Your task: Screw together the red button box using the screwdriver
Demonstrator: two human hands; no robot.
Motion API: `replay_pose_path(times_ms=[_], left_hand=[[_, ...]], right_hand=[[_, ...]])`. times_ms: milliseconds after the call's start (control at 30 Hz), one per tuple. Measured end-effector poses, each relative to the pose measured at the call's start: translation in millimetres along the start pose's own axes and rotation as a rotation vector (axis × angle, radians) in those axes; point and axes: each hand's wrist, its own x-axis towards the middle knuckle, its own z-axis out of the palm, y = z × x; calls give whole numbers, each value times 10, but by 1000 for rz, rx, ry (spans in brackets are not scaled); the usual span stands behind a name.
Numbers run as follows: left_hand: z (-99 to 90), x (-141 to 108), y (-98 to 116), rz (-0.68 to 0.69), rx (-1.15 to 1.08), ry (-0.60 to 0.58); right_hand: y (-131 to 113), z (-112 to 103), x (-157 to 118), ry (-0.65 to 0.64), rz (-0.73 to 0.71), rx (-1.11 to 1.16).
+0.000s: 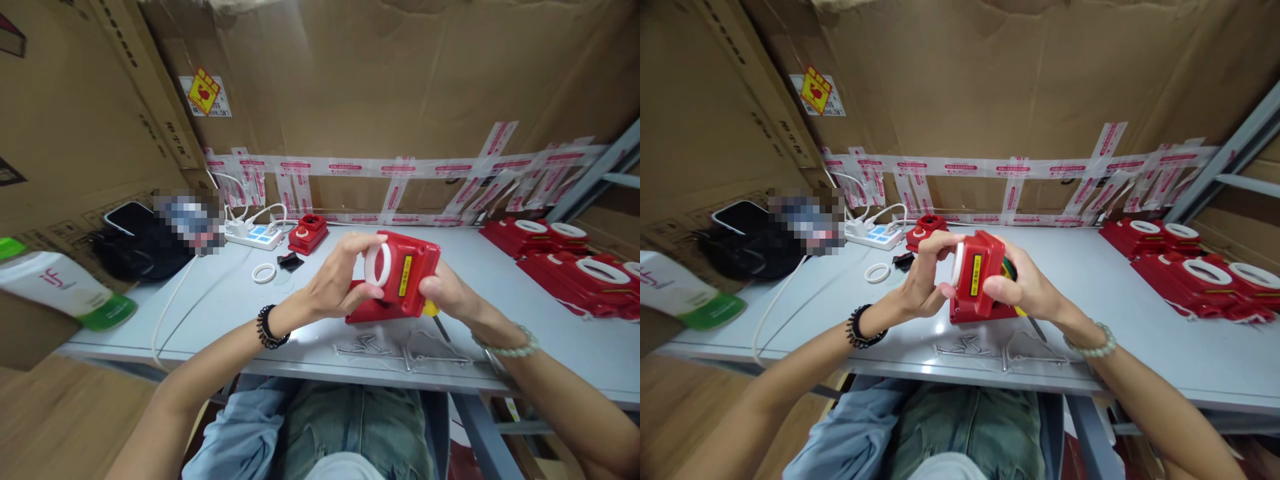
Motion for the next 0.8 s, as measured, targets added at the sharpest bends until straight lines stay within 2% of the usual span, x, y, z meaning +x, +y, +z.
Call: replay_pose_path(times_ms=[67,133,233,300,367,433,500,600,667,800], left_hand=[[26,-34,40,-196,-139,-13],[58,-50,61,-452,-284,-35],[90,-49,38,-827,-419,-109],[76,-54,7,-941,-399,-197],[31,-75,-9,-918,-271,-228],[-28,-108,-3,-787,-175,-165],[-74,-142,17,-609,-238,-121],[-97,-171,31,-433,-445,-177],[-97,-176,20,-421,-512,-173],[-94,-171,-4,-469,-507,-119]], right_hand=[[-32,-30,16,142,-165,-282],[-42,-68,23,243,-340,-587],[-14,-98,16,227,-495,-920],[19,-94,8,171,-531,-1013],[48,-87,7,145,-531,-1028],[66,-92,15,166,-522,-984],[72,-111,27,214,-492,-908],[67,-148,36,235,-423,-799],[61,-168,34,220,-388,-753],[64,-187,29,182,-375,-700]])
